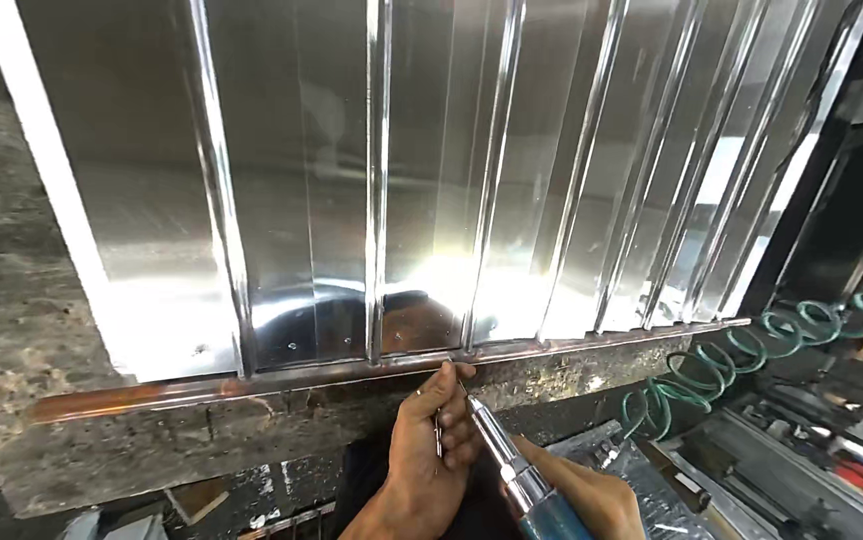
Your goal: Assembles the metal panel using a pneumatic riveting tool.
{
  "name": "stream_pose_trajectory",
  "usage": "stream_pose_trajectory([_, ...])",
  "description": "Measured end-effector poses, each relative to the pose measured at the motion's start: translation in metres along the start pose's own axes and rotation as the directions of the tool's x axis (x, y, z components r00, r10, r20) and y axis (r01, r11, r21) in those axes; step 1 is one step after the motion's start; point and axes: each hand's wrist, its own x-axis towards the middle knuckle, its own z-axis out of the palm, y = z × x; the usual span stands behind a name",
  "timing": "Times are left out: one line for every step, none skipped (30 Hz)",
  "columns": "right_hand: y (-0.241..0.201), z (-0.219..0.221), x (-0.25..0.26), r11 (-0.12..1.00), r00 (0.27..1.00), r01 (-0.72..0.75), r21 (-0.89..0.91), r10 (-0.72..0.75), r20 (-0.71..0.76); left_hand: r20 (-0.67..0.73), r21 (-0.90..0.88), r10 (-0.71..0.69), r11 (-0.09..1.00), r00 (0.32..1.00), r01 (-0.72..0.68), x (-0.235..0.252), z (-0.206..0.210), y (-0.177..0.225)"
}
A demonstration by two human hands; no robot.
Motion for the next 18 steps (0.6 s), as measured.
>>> stream_pose_trajectory([-0.001,0.001,0.001,1.000,1.000,0.003,0.002,-0.003,0.008,0.002,-0.008,-0.005,1.000,1.000,0.005,0.000,-0.001,0.002])
stream_pose_trajectory([-0.002,0.001,0.002,1.000,1.000,0.004,0.003,-0.004,0.016,0.004,-0.008,-0.007,1.000,1.000,0.007,0.000,-0.003,0.004])
stream_pose_trajectory([-0.003,0.001,0.002,1.000,1.000,0.004,-0.001,-0.004,0.021,0.010,-0.004,-0.008,1.000,1.000,0.008,-0.001,-0.005,0.005])
stream_pose_trajectory([-0.003,0.002,0.002,1.000,1.000,0.005,-0.007,-0.004,0.023,0.021,-0.003,-0.016,1.000,1.000,0.016,-0.001,-0.007,0.006])
stream_pose_trajectory([-0.003,0.002,0.001,1.000,1.000,0.005,-0.008,-0.005,0.023,0.034,-0.003,-0.026,1.000,0.999,0.026,-0.001,-0.010,0.006])
stream_pose_trajectory([-0.004,0.003,0.000,1.000,1.000,0.006,-0.011,-0.006,0.022,0.040,-0.002,-0.038,0.999,0.998,0.038,-0.002,-0.012,0.007])
stream_pose_trajectory([-0.004,0.004,-0.001,1.000,1.000,0.010,-0.016,-0.009,0.019,0.037,0.000,-0.045,0.999,0.998,0.045,-0.003,-0.012,0.007])
stream_pose_trajectory([-0.005,0.005,-0.002,1.000,1.000,0.014,-0.025,-0.014,0.014,0.026,0.007,-0.047,0.999,0.999,0.047,-0.004,-0.012,0.007])
stream_pose_trajectory([-0.005,0.005,-0.004,0.999,1.000,0.020,-0.037,-0.020,0.006,0.006,0.020,-0.043,0.999,0.999,0.043,-0.005,-0.010,0.006])
stream_pose_trajectory([-0.006,0.006,-0.005,0.999,1.000,0.028,-0.047,-0.028,-0.005,-0.014,0.039,-0.036,0.999,0.999,0.037,-0.006,-0.009,0.006])
stream_pose_trajectory([-0.006,0.007,-0.006,0.998,0.999,0.034,-0.054,-0.035,-0.017,-0.027,0.061,-0.028,0.998,0.999,0.029,-0.007,-0.007,0.005])
stream_pose_trajectory([-0.005,0.008,-0.007,0.998,0.999,0.038,-0.056,-0.040,-0.033,-0.036,0.087,-0.016,0.996,0.999,0.020,-0.007,-0.007,0.004])
stream_pose_trajectory([-0.004,0.009,-0.008,0.998,0.998,0.041,-0.056,-0.044,-0.047,-0.046,0.115,-0.004,0.993,0.999,0.009,-0.007,-0.007,0.003])
stream_pose_trajectory([-0.003,0.010,-0.009,0.998,0.997,0.043,-0.053,-0.045,-0.055,-0.057,0.144,0.008,0.990,0.998,0.000,-0.006,-0.007,0.002])
stream_pose_trajectory([-0.002,0.011,-0.008,0.998,0.997,0.041,-0.049,-0.044,-0.062,-0.066,0.170,0.021,0.985,0.998,-0.009,-0.005,-0.008,0.002])
stream_pose_trajectory([0.000,0.011,-0.006,0.998,0.997,0.034,-0.045,-0.037,-0.063,-0.079,0.194,0.034,0.981,0.996,-0.018,-0.003,-0.008,0.002])
stream_pose_trajectory([0.002,0.012,-0.004,0.999,0.998,0.019,-0.042,-0.021,-0.054,-0.098,0.220,0.045,0.975,0.994,-0.023,-0.001,-0.008,0.002])
stream_pose_trajectory([0.005,0.012,0.000,0.999,0.999,-0.002,-0.038,0.000,-0.038,-0.121,0.256,0.053,0.966,0.991,-0.021,0.002,-0.008,0.002])
